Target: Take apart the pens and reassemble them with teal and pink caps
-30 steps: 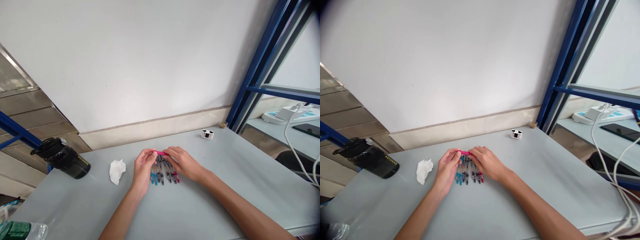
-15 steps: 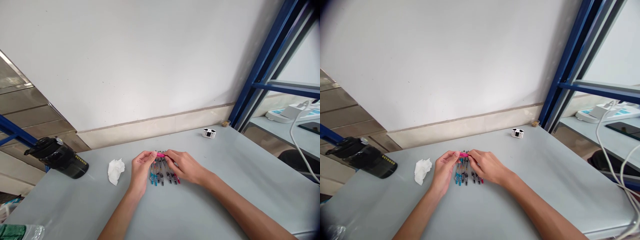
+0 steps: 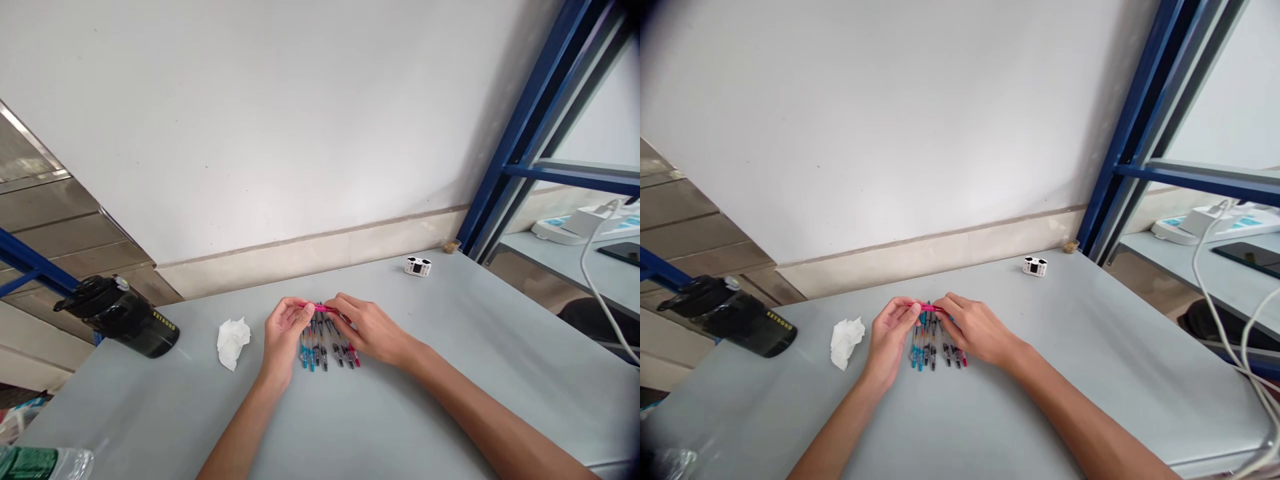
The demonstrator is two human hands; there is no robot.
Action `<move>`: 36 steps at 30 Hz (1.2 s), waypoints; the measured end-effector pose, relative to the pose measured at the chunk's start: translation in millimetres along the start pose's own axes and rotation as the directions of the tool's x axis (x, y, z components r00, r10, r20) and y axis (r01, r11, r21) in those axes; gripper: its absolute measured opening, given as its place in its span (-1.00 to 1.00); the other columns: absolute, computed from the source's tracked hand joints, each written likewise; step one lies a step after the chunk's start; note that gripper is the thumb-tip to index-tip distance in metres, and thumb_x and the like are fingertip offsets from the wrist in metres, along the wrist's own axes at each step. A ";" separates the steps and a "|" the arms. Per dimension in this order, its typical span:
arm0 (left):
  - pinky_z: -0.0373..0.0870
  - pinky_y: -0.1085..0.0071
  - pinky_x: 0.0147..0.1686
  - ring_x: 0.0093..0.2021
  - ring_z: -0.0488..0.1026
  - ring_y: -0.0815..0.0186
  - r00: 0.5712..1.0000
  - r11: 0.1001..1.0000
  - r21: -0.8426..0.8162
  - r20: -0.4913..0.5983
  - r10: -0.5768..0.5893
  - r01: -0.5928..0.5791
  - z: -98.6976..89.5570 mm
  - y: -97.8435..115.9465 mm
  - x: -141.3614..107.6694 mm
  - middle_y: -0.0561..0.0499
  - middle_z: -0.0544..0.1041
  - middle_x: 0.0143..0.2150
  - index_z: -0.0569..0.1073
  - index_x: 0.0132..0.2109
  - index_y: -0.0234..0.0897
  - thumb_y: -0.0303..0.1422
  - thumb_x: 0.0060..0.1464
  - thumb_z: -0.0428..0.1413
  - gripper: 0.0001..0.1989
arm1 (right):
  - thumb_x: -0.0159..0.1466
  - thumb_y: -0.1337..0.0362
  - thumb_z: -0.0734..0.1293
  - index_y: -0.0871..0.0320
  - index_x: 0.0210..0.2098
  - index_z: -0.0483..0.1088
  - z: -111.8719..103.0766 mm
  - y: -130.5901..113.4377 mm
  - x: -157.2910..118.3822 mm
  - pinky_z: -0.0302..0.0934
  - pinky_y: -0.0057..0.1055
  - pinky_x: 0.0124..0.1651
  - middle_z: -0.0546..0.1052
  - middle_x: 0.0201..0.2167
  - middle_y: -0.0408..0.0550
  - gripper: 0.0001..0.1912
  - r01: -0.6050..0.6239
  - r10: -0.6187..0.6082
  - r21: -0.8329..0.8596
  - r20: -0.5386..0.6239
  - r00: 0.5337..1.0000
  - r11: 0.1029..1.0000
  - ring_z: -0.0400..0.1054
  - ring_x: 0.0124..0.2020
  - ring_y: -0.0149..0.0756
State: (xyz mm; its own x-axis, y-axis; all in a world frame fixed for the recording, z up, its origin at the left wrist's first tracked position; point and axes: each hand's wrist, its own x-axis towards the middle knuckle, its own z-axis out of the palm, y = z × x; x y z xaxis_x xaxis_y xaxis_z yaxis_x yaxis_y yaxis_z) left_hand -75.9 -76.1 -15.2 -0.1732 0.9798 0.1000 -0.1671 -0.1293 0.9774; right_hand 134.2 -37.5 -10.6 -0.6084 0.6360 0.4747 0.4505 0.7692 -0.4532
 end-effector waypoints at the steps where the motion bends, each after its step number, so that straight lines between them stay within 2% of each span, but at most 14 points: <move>1: 0.46 0.31 -0.03 0.04 0.58 0.16 1.000 1.000 0.001 0.015 -0.001 0.001 0.1 0.5 -0.2 -0.13 0.69 0.04 0.66 -0.02 -0.18 -0.12 0.15 0.44 -0.65 | 0.65 0.19 0.09 0.06 0.14 0.40 0.4 0.6 -0.1 0.24 -0.31 -0.28 0.53 -0.15 -0.03 -0.71 -0.005 0.005 -0.006 0.000 1.000 1.000 0.36 -0.37 -0.28; 3: 0.46 0.29 0.03 0.10 0.57 0.13 0.999 1.000 0.021 0.041 -0.001 0.000 0.7 1.2 -0.9 -0.16 0.68 0.13 0.66 0.04 -0.18 -0.12 0.18 0.42 -0.64 | 0.64 0.20 0.10 0.06 0.14 0.40 0.5 1.6 0.1 0.24 -0.32 -0.28 0.51 -0.15 -0.04 -0.72 -0.011 0.011 -0.020 -0.004 1.000 1.000 0.34 -0.38 -0.29; 5: 0.46 0.29 0.01 0.06 0.57 0.14 0.999 0.999 0.047 0.034 0.009 -0.011 1.0 0.7 -1.2 -0.17 0.68 0.10 0.68 -0.01 -0.21 -0.11 0.20 0.40 -0.67 | 0.64 0.22 0.11 0.06 0.13 0.41 -0.2 1.6 0.5 0.27 -0.31 -0.27 0.50 -0.16 -0.04 -0.73 -0.007 0.007 -0.022 -0.010 1.000 1.000 0.35 -0.36 -0.28; 10: 0.40 0.37 -0.15 -0.24 0.47 0.29 0.997 0.998 0.068 -0.075 0.007 -0.002 -1.1 -3.7 1.5 -0.01 0.61 -0.27 0.64 -0.21 -0.25 -0.05 0.16 0.42 -0.65 | 0.64 0.21 0.11 0.03 0.16 0.38 -0.2 -1.3 0.5 0.36 -0.28 -0.23 0.46 -0.03 0.03 -0.73 -0.001 0.001 0.036 -0.004 1.000 0.999 0.39 -0.33 -0.29; 13: 0.36 0.39 -0.19 -0.31 0.40 0.34 0.997 0.997 0.076 -0.078 -0.002 0.008 -2.5 -4.7 3.1 0.04 0.55 -0.35 0.56 -0.33 -0.26 -0.01 0.17 0.40 -0.60 | 0.64 0.20 0.11 0.02 0.12 0.33 1.6 -1.0 0.0 0.38 -0.28 -0.23 0.43 0.05 0.05 -0.78 -0.035 0.037 0.093 -0.019 0.999 0.995 0.37 -0.34 -0.31; 15: 0.37 0.39 -0.18 -0.30 0.44 0.33 0.998 0.997 0.073 -0.065 -0.001 0.006 -2.8 -4.3 3.3 0.03 0.58 -0.31 0.56 -0.30 -0.25 -0.02 0.18 0.40 -0.61 | 0.63 0.22 0.13 0.02 0.05 0.31 2.3 0.8 0.1 0.40 -0.27 -0.20 0.44 0.01 0.03 -0.85 -0.031 0.038 0.136 -0.043 0.998 0.990 0.39 -0.29 -0.28; 17: 0.41 0.37 -0.15 -0.19 0.53 0.27 0.999 0.999 0.048 -0.042 0.000 0.002 -2.7 -3.3 3.0 -0.02 0.65 -0.18 0.61 -0.16 -0.21 -0.05 0.16 0.42 -0.66 | 0.62 0.23 0.14 0.03 0.01 0.30 2.3 3.5 0.5 0.41 -0.26 -0.17 0.46 -0.04 0.02 -0.88 -0.020 0.030 0.152 -0.065 0.997 0.988 0.40 -0.26 -0.25; 19: 0.46 0.34 -0.10 -0.02 0.58 0.17 1.000 1.000 0.027 -0.001 -0.005 0.005 -2.5 -2.2 2.8 -0.10 0.68 -0.01 0.64 -0.01 -0.18 -0.09 0.14 0.44 -0.62 | 0.62 0.23 0.15 0.03 0.01 0.31 2.0 6.4 1.0 0.42 -0.25 -0.16 0.47 -0.03 0.02 -0.87 -0.020 0.032 0.142 -0.077 0.997 0.990 0.41 -0.26 -0.25; 21: 0.48 0.30 -0.06 0.03 0.58 0.13 1.000 0.999 0.039 0.020 -0.010 0.009 -2.5 -1.6 3.0 -0.15 0.68 0.03 0.66 0.03 -0.20 -0.10 0.13 0.44 -0.60 | 0.62 0.23 0.15 0.03 0.06 0.34 2.0 8.4 1.5 0.44 -0.22 -0.13 0.48 0.00 0.05 -0.84 -0.017 0.029 0.127 -0.088 0.996 0.992 0.44 -0.22 -0.22; 24: 0.47 0.31 -0.10 -0.11 0.57 0.18 1.000 0.996 0.087 -0.008 0.002 -0.001 -2.9 -1.8 3.6 -0.11 0.67 -0.13 0.67 -0.08 -0.24 -0.06 0.16 0.42 -0.63 | 0.63 0.25 0.13 0.01 0.17 0.38 2.9 8.7 2.3 0.45 -0.15 -0.02 0.49 0.04 0.09 -0.75 0.025 -0.015 0.117 -0.088 0.996 0.993 0.46 -0.08 -0.14; 26: 0.44 0.33 -0.16 -0.20 0.52 0.23 1.000 0.993 0.114 -0.022 0.011 -0.008 -2.8 -1.6 3.4 -0.07 0.64 -0.22 0.63 -0.17 -0.25 -0.02 0.18 0.39 -0.63 | 0.63 0.26 0.11 0.00 0.21 0.40 3.4 7.2 3.0 0.43 -0.12 0.00 0.52 0.00 0.08 -0.70 0.052 -0.045 0.102 -0.076 0.996 0.993 0.45 -0.05 -0.11; 30: 0.29 0.38 -0.28 -0.36 0.35 0.31 0.998 0.980 0.193 -0.030 0.050 -0.043 -0.6 0.2 0.9 0.05 0.49 -0.40 0.47 -0.36 -0.21 0.07 0.23 0.32 -0.54 | 0.63 0.24 0.12 0.03 0.18 0.44 3.0 3.7 3.3 0.39 -0.13 -0.09 0.54 -0.17 0.05 -0.69 0.080 -0.078 0.020 -0.078 0.994 0.997 0.40 -0.15 -0.09; 33: 0.14 0.37 -0.39 -0.45 0.20 0.33 0.996 0.959 0.271 -0.020 0.090 -0.081 0.5 0.7 -0.7 0.11 0.32 -0.50 0.35 -0.46 -0.19 0.12 0.25 0.28 -0.44 | 0.64 0.18 0.14 0.04 0.16 0.46 2.7 3.1 2.7 0.34 -0.17 -0.11 0.53 -0.19 0.03 -0.70 0.091 -0.092 -0.025 -0.063 0.994 0.996 0.37 -0.18 -0.12; 36: 0.11 0.34 -0.41 -0.51 0.16 0.33 0.996 0.938 0.337 0.004 0.087 -0.083 -1.3 -0.9 -0.1 0.11 0.24 -0.59 0.25 -0.57 -0.19 0.15 0.29 0.21 -0.34 | 0.65 0.17 0.11 0.03 0.16 0.48 3.8 4.2 2.6 0.28 -0.21 -0.15 0.50 -0.22 0.01 -0.67 0.115 -0.117 -0.056 -0.042 0.992 0.992 0.34 -0.23 -0.16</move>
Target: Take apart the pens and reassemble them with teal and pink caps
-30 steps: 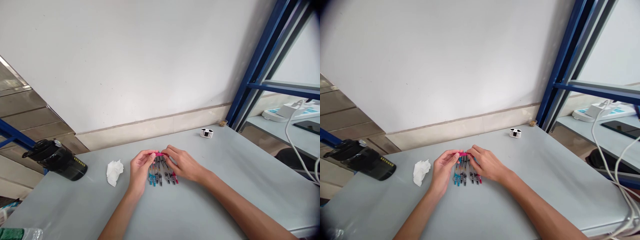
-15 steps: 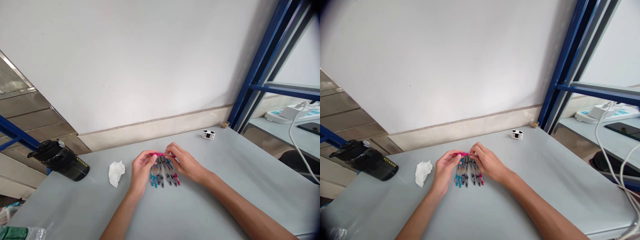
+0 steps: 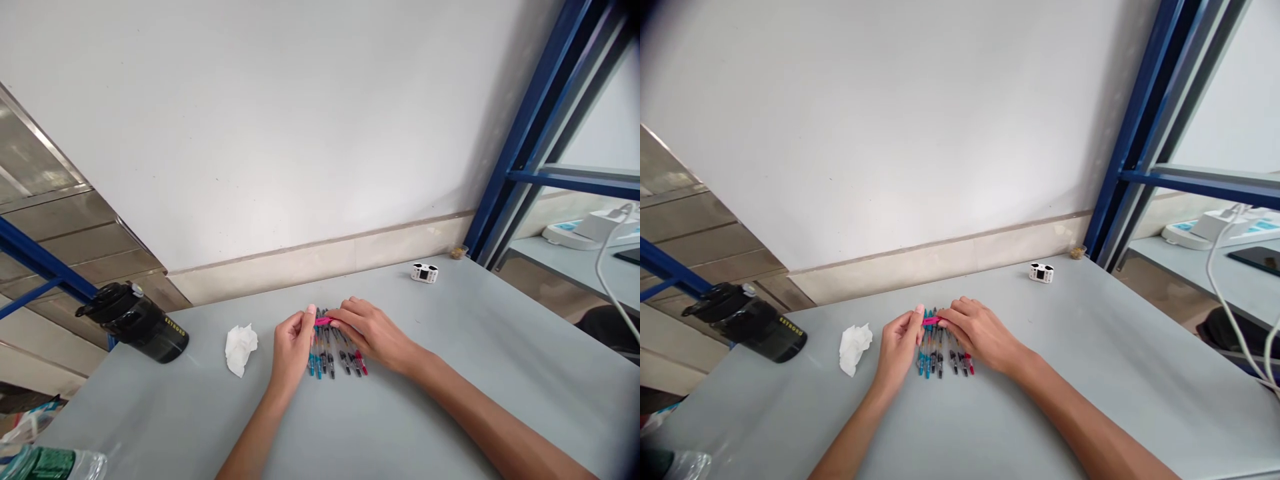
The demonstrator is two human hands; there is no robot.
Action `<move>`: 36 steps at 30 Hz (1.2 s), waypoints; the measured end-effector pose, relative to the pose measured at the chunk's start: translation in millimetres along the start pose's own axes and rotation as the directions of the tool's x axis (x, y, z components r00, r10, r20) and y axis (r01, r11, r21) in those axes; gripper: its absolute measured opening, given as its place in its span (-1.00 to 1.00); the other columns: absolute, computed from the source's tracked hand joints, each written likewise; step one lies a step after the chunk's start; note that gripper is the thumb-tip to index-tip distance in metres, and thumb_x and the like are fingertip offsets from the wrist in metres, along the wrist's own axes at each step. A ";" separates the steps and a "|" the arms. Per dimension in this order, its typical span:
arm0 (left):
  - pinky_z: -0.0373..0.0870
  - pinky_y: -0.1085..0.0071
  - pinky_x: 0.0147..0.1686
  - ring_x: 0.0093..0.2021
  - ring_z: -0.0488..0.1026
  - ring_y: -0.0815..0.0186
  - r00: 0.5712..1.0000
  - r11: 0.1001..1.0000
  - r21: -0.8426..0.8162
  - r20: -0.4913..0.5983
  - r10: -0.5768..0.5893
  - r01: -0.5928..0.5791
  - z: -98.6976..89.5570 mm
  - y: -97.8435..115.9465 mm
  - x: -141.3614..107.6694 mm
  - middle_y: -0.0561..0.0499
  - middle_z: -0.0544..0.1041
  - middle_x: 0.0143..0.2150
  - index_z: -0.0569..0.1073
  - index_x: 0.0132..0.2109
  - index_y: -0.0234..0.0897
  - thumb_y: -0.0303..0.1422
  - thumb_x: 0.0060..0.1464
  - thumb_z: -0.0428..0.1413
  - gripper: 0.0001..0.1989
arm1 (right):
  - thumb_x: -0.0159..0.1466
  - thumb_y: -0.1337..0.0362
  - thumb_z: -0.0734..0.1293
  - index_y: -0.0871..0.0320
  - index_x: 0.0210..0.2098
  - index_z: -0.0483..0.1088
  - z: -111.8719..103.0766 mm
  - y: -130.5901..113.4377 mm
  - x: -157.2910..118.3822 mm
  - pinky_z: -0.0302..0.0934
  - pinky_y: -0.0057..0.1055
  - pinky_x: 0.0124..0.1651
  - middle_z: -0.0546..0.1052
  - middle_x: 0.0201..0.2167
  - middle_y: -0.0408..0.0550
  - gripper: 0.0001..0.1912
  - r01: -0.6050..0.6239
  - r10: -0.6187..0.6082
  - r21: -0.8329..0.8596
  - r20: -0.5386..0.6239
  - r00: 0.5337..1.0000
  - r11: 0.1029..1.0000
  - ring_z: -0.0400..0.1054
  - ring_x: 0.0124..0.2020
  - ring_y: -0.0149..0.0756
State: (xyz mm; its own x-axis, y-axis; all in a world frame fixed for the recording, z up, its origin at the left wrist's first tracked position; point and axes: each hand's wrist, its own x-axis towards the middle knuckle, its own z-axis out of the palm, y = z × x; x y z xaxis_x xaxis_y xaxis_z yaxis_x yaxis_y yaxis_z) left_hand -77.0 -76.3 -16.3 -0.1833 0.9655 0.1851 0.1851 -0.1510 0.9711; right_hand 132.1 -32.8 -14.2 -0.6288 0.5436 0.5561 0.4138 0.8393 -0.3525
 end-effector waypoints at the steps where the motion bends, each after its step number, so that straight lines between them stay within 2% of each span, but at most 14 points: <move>1: 0.13 0.33 -0.41 -0.52 0.18 0.33 1.000 1.000 0.017 0.012 -0.004 0.004 -0.7 -1.0 0.5 0.10 0.24 -0.61 0.23 -0.59 -0.19 0.15 0.31 0.19 -0.31 | 0.66 0.18 0.10 0.03 0.15 0.48 0.5 0.5 0.0 0.27 -0.22 -0.16 0.49 -0.23 0.00 -0.66 0.007 -0.007 -0.006 0.003 1.000 1.000 0.33 -0.24 -0.16; 2: 0.17 0.34 -0.39 -0.52 0.22 0.32 1.000 1.000 0.026 0.024 -0.005 0.005 -1.4 -1.7 1.1 0.08 0.26 -0.61 0.25 -0.60 -0.20 0.15 0.31 0.18 -0.31 | 0.66 0.18 0.10 0.04 0.13 0.48 1.0 1.2 0.1 0.26 -0.23 -0.16 0.49 -0.24 0.00 -0.66 0.009 -0.009 -0.007 0.003 1.000 1.000 0.33 -0.24 -0.16; 4: 0.27 0.35 -0.33 -0.45 0.38 0.28 0.999 1.000 0.008 0.041 0.008 -0.009 -2.1 -2.0 1.9 0.04 0.44 -0.52 0.44 -0.48 -0.20 0.13 0.29 0.23 -0.44 | 0.65 0.18 0.11 0.06 0.11 0.48 1.5 2.8 0.2 0.26 -0.24 -0.16 0.48 -0.24 0.00 -0.68 -0.010 0.010 0.002 -0.017 1.000 1.000 0.34 -0.23 -0.17; 6: 0.38 0.35 -0.21 -0.24 0.54 0.19 0.997 0.999 -0.030 0.065 0.038 -0.036 -1.7 -0.5 1.7 -0.05 0.64 -0.25 0.62 -0.15 -0.18 0.07 0.26 0.30 -0.61 | 0.65 0.17 0.13 0.06 0.10 0.47 1.2 4.7 0.3 0.27 -0.24 -0.15 0.49 -0.23 0.00 -0.70 -0.040 0.041 0.014 -0.046 0.998 0.999 0.35 -0.22 -0.16; 8: 0.43 0.33 -0.10 -0.06 0.59 0.12 0.993 0.997 -0.040 0.089 0.072 -0.068 -0.5 1.7 0.5 -0.12 0.68 -0.06 0.63 0.05 -0.15 0.02 0.27 0.30 -0.60 | 0.65 0.17 0.13 0.06 0.09 0.46 0.5 6.5 0.2 0.27 -0.23 -0.13 0.50 -0.21 0.01 -0.71 -0.059 0.060 0.018 -0.060 0.996 0.998 0.36 -0.20 -0.15; 9: 0.43 0.33 -0.08 -0.04 0.59 0.11 0.991 0.996 -0.029 0.099 0.086 -0.083 0.0 2.6 -0.2 -0.12 0.68 -0.05 0.63 0.04 -0.16 0.01 0.30 0.29 -0.62 | 0.65 0.17 0.13 0.06 0.09 0.46 0.1 7.1 0.1 0.28 -0.23 -0.13 0.51 -0.20 0.01 -0.71 -0.061 0.062 0.017 -0.058 0.996 0.998 0.37 -0.20 -0.15; 11: 0.41 0.35 -0.12 -0.14 0.56 0.16 0.990 0.994 0.005 0.094 0.104 -0.105 0.3 3.0 -1.3 -0.08 0.64 -0.20 0.63 -0.12 -0.19 0.02 0.34 0.24 -0.64 | 0.65 0.18 0.11 0.05 0.06 0.44 -0.5 7.2 -0.4 0.27 -0.23 -0.13 0.52 -0.19 -0.01 -0.71 -0.065 0.066 0.017 -0.036 0.997 0.998 0.37 -0.24 -0.18; 14: 0.29 0.38 -0.29 -0.35 0.38 0.27 0.997 0.997 0.010 0.022 0.081 -0.081 -1.9 1.2 -0.8 0.04 0.44 -0.43 0.48 -0.35 -0.21 0.07 0.34 0.21 -0.53 | 0.66 0.19 0.11 0.05 0.02 0.41 -1.3 5.6 -1.3 0.25 -0.24 -0.16 0.55 -0.19 -0.04 -0.74 -0.094 0.094 0.024 -0.022 0.995 0.995 0.37 -0.30 -0.21; 16: 0.20 0.38 -0.36 -0.41 0.26 0.31 0.998 0.999 -0.018 -0.029 0.048 -0.048 -4.1 -0.3 0.8 0.08 0.33 -0.47 0.37 -0.43 -0.20 0.11 0.31 0.22 -0.46 | 0.65 0.17 0.14 0.05 0.00 0.38 -2.2 5.0 -1.6 0.24 -0.25 -0.16 0.56 -0.18 -0.04 -0.78 -0.111 0.112 0.026 -0.036 0.993 0.994 0.37 -0.30 -0.22; 19: 0.12 0.38 -0.40 -0.43 0.16 0.33 0.997 0.997 -0.072 -0.073 0.000 -0.006 -6.1 -1.4 3.5 0.10 0.25 -0.47 0.31 -0.46 -0.20 0.16 0.26 0.24 -0.40 | 0.64 0.12 0.17 0.05 0.00 0.39 -4.3 6.6 -1.4 0.22 -0.25 -0.14 0.53 -0.21 -0.06 -0.78 -0.106 0.105 -0.015 -0.049 0.993 0.994 0.37 -0.29 -0.23; 22: 0.08 0.39 -0.41 -0.43 0.10 0.34 0.990 0.991 -0.131 -0.139 -0.023 0.005 -6.7 -1.4 6.0 0.12 0.16 -0.48 0.22 -0.47 -0.20 0.18 0.27 0.21 -0.37 | 0.66 0.16 0.11 0.05 0.00 0.41 -6.5 9.9 -1.0 0.17 -0.25 -0.14 0.50 -0.25 -0.08 -0.74 -0.101 0.097 -0.080 -0.056 0.994 0.992 0.35 -0.31 -0.24; 28: 0.10 0.43 -0.45 -0.45 0.04 0.37 0.948 0.936 -0.349 -0.308 -0.078 -0.037 -15.9 -2.9 15.1 0.15 0.05 -0.47 0.12 -0.47 -0.18 0.06 0.32 0.22 -0.39 | 0.65 0.22 0.11 0.05 0.01 0.35 -8.4 13.6 -0.9 0.14 -0.23 -0.13 0.50 -0.23 -0.08 -0.79 -0.129 0.120 -0.087 -0.093 0.988 0.988 0.30 -0.33 -0.24; 32: 0.09 0.45 -0.49 -0.46 0.04 0.39 0.935 0.888 -0.459 -0.325 -0.144 -0.023 -21.0 -3.9 20.3 0.16 0.04 -0.48 0.12 -0.47 -0.18 0.01 0.28 0.28 -0.40 | 0.64 0.23 0.11 0.05 -0.01 0.33 -9.0 13.3 -0.7 0.16 -0.23 -0.13 0.50 -0.24 -0.08 -0.81 -0.134 0.125 -0.075 -0.113 0.986 0.988 0.29 -0.36 -0.24; 36: 0.10 0.46 -0.49 -0.47 0.04 0.40 0.944 0.887 -0.462 -0.298 -0.138 -0.016 -19.1 -5.7 19.8 0.17 0.04 -0.48 0.12 -0.47 -0.18 0.02 0.29 0.27 -0.39 | 0.63 0.23 0.11 0.04 -0.01 0.35 -8.4 13.0 -0.4 0.17 -0.23 -0.13 0.51 -0.26 -0.07 -0.80 -0.126 0.118 -0.072 -0.104 0.988 0.989 0.31 -0.36 -0.23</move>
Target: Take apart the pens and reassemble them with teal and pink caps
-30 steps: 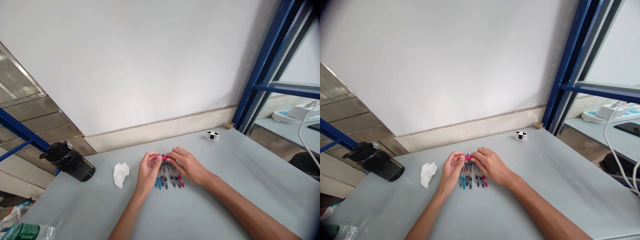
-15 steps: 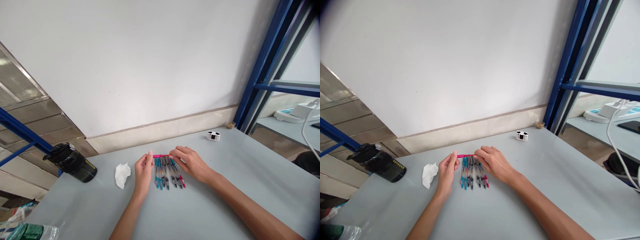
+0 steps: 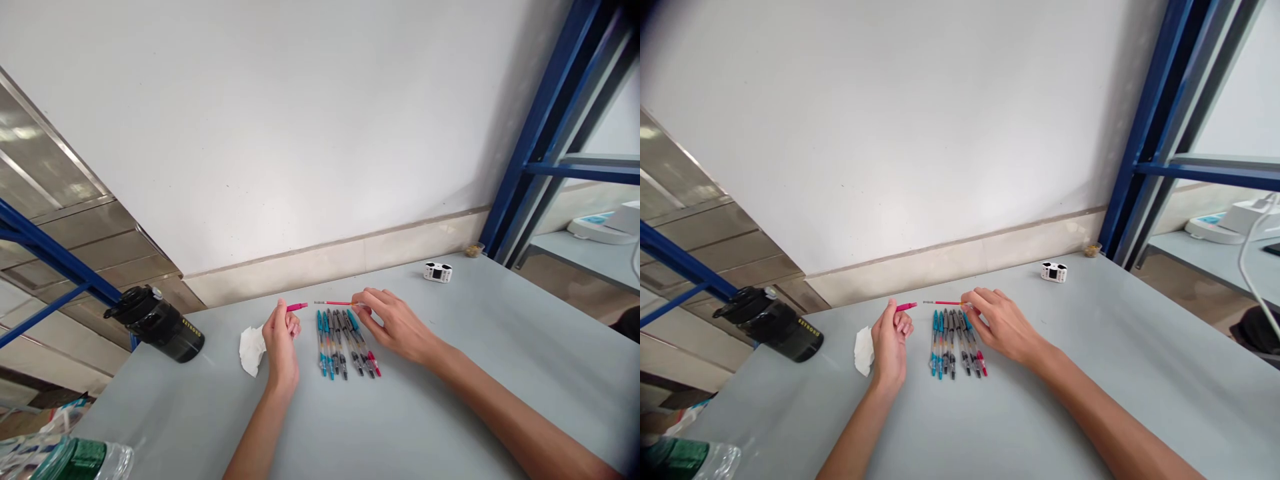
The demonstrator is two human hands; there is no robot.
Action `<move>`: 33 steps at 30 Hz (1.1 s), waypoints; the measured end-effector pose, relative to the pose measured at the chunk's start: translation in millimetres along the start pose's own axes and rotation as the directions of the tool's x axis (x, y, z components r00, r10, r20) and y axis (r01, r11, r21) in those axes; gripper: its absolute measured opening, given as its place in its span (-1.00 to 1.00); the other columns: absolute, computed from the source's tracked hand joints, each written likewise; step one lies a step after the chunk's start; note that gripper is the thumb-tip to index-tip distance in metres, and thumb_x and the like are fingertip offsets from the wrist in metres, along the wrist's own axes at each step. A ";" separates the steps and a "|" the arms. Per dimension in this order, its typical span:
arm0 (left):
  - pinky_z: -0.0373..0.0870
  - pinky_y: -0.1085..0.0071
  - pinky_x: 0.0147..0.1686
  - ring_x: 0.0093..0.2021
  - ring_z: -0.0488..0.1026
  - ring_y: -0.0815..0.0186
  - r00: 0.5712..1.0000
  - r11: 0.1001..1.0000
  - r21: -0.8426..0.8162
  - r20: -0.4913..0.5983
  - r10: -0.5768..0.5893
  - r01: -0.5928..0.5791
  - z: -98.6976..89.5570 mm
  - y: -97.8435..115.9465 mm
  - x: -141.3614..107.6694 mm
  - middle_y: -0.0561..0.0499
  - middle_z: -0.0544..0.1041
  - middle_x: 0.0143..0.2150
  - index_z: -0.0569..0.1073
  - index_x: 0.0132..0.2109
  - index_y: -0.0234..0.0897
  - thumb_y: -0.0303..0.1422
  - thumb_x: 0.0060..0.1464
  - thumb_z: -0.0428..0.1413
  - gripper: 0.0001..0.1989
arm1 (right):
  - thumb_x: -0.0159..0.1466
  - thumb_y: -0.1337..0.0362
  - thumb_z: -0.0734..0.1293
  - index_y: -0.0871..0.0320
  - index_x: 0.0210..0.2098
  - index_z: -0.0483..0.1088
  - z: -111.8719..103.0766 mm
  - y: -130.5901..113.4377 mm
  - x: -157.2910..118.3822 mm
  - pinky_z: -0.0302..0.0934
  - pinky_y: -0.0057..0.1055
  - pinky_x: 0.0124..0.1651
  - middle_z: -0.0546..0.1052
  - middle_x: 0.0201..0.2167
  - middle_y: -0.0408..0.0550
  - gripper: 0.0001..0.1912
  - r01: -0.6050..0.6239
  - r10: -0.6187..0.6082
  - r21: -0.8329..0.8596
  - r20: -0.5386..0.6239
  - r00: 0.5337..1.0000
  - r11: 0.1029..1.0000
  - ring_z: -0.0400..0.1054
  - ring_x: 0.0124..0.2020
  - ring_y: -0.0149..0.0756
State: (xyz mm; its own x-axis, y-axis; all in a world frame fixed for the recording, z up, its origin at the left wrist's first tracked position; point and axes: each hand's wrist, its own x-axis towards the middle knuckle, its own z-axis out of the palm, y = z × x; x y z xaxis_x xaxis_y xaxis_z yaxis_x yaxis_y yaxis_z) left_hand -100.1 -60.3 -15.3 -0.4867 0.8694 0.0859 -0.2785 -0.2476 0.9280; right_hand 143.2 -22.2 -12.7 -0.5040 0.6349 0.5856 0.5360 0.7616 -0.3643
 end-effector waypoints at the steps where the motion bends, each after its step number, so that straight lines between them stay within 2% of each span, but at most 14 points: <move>1: 0.10 0.46 -0.49 -0.47 0.04 0.40 1.000 1.000 0.010 0.011 0.002 -0.002 0.0 -0.9 -0.7 0.17 0.04 -0.47 0.12 -0.47 -0.18 0.02 0.29 0.26 -0.39 | 0.63 0.23 0.11 0.04 -0.01 0.35 0.5 -0.1 0.0 0.17 -0.23 -0.13 0.51 -0.25 -0.07 -0.80 0.002 -0.002 0.002 0.006 1.000 1.000 0.32 -0.35 -0.23; 12: 0.10 0.44 -0.46 -0.46 0.02 0.38 0.998 0.996 0.084 0.046 0.032 -0.036 -0.7 -4.0 -3.3 0.16 0.03 -0.47 0.11 -0.47 -0.18 0.08 0.32 0.22 -0.37 | 0.63 0.24 0.12 0.04 0.01 0.36 2.1 -1.2 -0.3 0.14 -0.25 -0.13 0.49 -0.25 -0.08 -0.80 0.017 -0.017 0.004 0.035 0.999 1.000 0.29 -0.35 -0.23; 22: 0.02 0.40 -0.43 -0.41 -0.04 0.35 0.987 0.947 0.281 0.021 0.158 -0.158 0.8 3.1 -9.9 0.14 -0.02 -0.43 0.07 -0.44 -0.18 0.04 0.36 0.18 -0.39 | 0.63 0.23 0.13 0.05 0.02 0.36 4.5 1.8 -1.3 0.16 -0.23 -0.12 0.50 -0.23 -0.08 -0.81 0.028 -0.027 -0.014 0.044 0.999 1.000 0.31 -0.33 -0.23; 27: 0.04 0.39 -0.39 -0.39 0.00 0.34 0.979 0.921 0.342 0.141 0.147 -0.187 2.8 2.0 -13.2 0.14 0.02 -0.42 0.09 -0.42 -0.19 0.05 0.39 0.14 -0.41 | 0.64 0.22 0.12 0.04 0.02 0.36 2.6 -1.3 -1.6 0.19 -0.22 -0.10 0.52 -0.21 -0.05 -0.80 0.026 -0.027 0.014 0.060 0.998 1.000 0.34 -0.32 -0.22; 33: 0.14 0.40 -0.37 -0.40 0.16 0.33 0.952 0.897 0.403 0.299 0.062 -0.184 8.4 2.0 -19.2 0.11 0.20 -0.44 0.25 -0.42 -0.20 0.09 0.38 0.14 -0.45 | 0.64 0.16 0.14 0.04 0.04 0.34 6.9 -4.9 -4.6 0.27 -0.21 -0.09 0.55 -0.15 -0.01 -0.81 -0.007 -0.004 0.085 0.127 0.992 0.996 0.41 -0.21 -0.16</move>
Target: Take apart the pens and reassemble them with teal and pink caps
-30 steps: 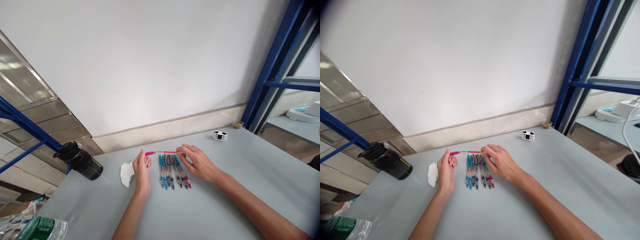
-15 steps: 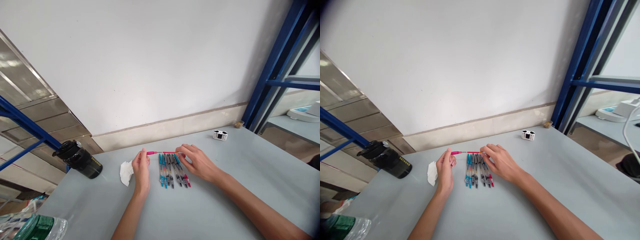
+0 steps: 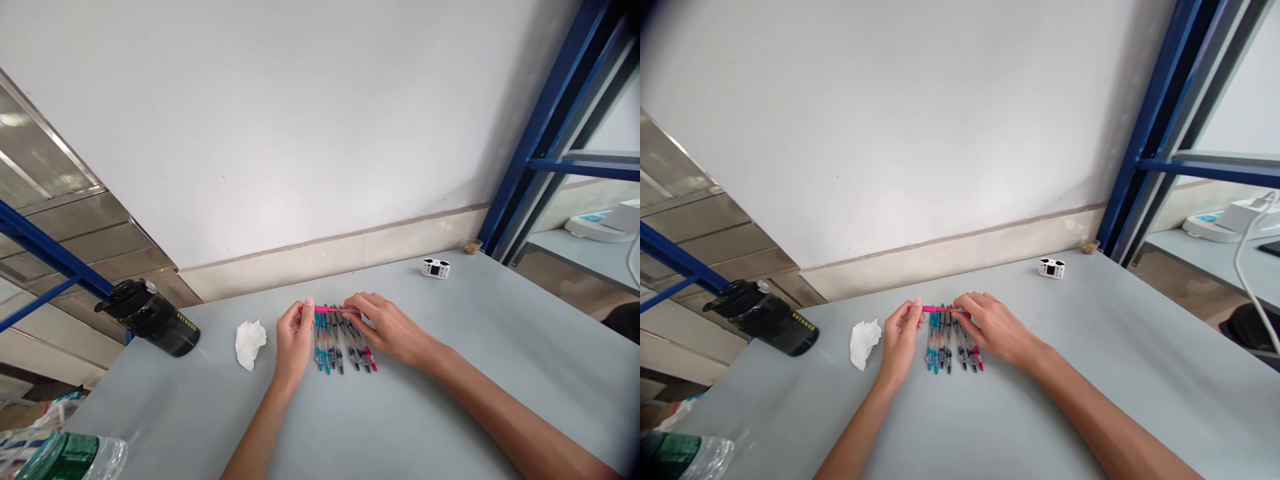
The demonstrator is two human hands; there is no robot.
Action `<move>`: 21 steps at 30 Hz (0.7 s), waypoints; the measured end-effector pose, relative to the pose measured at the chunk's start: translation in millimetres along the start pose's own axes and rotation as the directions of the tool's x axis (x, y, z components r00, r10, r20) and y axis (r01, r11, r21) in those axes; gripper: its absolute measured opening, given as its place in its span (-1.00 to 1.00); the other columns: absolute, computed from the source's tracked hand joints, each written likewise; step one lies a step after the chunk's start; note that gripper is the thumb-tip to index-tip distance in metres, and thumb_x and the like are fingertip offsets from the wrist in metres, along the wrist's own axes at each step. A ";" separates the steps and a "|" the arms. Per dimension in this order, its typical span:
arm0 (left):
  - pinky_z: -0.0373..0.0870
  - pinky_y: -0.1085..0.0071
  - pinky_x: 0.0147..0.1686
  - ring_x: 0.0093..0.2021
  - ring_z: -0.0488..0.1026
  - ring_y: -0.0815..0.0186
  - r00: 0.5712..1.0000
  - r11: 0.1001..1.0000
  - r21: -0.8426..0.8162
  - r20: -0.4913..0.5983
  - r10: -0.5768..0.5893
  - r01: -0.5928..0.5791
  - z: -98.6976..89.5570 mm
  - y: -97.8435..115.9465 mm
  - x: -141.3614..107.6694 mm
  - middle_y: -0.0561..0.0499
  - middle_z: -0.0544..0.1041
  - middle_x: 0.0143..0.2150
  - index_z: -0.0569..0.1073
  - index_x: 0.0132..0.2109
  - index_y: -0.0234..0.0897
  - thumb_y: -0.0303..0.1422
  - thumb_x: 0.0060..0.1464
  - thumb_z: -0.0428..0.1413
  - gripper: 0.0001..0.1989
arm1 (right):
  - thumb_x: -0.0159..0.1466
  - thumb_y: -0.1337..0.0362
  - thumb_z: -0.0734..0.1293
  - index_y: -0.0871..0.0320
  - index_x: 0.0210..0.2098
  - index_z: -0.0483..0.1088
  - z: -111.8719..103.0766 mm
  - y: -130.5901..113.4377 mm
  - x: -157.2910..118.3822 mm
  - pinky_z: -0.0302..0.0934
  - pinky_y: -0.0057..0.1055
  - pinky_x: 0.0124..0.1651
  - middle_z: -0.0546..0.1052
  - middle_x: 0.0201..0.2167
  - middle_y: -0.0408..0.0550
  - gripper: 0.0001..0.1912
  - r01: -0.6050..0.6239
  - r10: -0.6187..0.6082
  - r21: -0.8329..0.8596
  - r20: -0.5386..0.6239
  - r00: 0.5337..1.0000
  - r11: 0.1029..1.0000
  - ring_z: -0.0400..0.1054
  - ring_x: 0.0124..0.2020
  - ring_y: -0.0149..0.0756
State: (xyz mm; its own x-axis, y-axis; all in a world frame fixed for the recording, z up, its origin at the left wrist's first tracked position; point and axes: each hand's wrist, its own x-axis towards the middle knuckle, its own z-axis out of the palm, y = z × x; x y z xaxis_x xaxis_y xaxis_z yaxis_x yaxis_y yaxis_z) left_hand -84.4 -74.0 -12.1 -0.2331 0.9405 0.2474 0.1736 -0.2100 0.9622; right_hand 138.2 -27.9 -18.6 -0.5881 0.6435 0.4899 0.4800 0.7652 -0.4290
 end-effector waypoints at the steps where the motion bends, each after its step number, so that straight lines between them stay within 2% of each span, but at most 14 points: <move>1: 0.15 0.40 -0.37 -0.40 0.19 0.33 1.000 1.000 0.022 0.031 0.002 -0.003 1.3 0.6 -1.2 0.10 0.25 -0.44 0.29 -0.41 -0.21 0.09 0.37 0.14 -0.45 | 0.64 0.14 0.15 0.04 0.05 0.33 1.3 -0.3 -0.7 0.28 -0.21 -0.10 0.55 -0.15 -0.01 -0.82 -0.014 0.014 0.018 0.011 1.000 1.000 0.42 -0.20 -0.15; 8: 0.31 0.41 -0.25 -0.31 0.42 0.25 0.982 0.996 0.067 0.184 0.044 -0.057 6.0 2.2 -5.9 0.02 0.53 -0.38 0.56 -0.31 -0.22 0.03 0.33 0.22 -0.58 | 0.63 0.10 0.17 0.04 -0.09 0.30 -1.1 -5.4 -1.2 0.26 -0.29 -0.25 0.53 -0.24 -0.07 -0.79 -0.068 0.063 0.119 0.042 0.997 0.991 0.40 -0.28 -0.20; 12: 0.37 0.38 -0.16 -0.20 0.52 0.18 0.976 0.992 0.088 0.205 0.075 -0.095 2.1 1.8 -3.5 -0.04 0.64 -0.26 0.67 -0.20 -0.20 -0.06 0.33 0.26 -0.69 | 0.64 0.14 0.15 0.05 -0.10 0.33 -5.2 -4.5 -0.2 0.23 -0.32 -0.27 0.52 -0.26 -0.06 -0.78 -0.031 0.027 0.120 0.033 0.999 0.992 0.38 -0.31 -0.23; 16: 0.42 0.35 -0.07 -0.09 0.56 0.14 0.966 0.987 0.085 0.231 0.117 -0.140 -0.1 -1.1 -1.7 -0.09 0.70 -0.08 0.73 -0.01 -0.14 -0.12 0.32 0.28 -0.74 | 0.65 0.16 0.12 0.05 -0.06 0.38 -5.0 -1.3 0.7 0.20 -0.31 -0.24 0.53 -0.25 -0.05 -0.74 0.020 -0.021 0.074 0.022 1.000 0.997 0.37 -0.30 -0.22; 19: 0.47 0.33 -0.05 -0.08 0.59 0.14 0.976 0.995 0.057 0.205 0.073 -0.086 0.7 -4.2 -1.3 -0.10 0.70 -0.06 0.70 0.11 -0.13 -0.11 0.29 0.32 -0.66 | 0.65 0.16 0.11 0.06 -0.07 0.39 -3.6 0.0 1.4 0.18 -0.30 -0.22 0.52 -0.26 -0.05 -0.73 0.033 -0.033 0.021 0.005 0.999 0.999 0.35 -0.31 -0.21; 21: 0.49 0.32 -0.07 -0.14 0.61 0.15 0.983 0.998 0.051 0.181 0.027 -0.037 1.1 -5.4 -1.1 -0.10 0.71 -0.15 0.72 0.05 -0.17 -0.08 0.29 0.31 -0.66 | 0.65 0.15 0.11 0.07 -0.07 0.38 -2.6 0.6 1.5 0.18 -0.30 -0.20 0.53 -0.26 -0.05 -0.73 0.033 -0.033 -0.002 -0.010 0.999 0.999 0.36 -0.31 -0.21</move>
State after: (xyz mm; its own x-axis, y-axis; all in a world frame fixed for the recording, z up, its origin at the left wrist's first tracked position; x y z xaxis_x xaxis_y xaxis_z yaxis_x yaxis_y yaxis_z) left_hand -84.0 -73.6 -17.7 -0.0511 0.9673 0.2485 0.2310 -0.2306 0.9452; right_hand 139.3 -26.4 -16.1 -0.5969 0.6182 0.5114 0.4616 0.7860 -0.4114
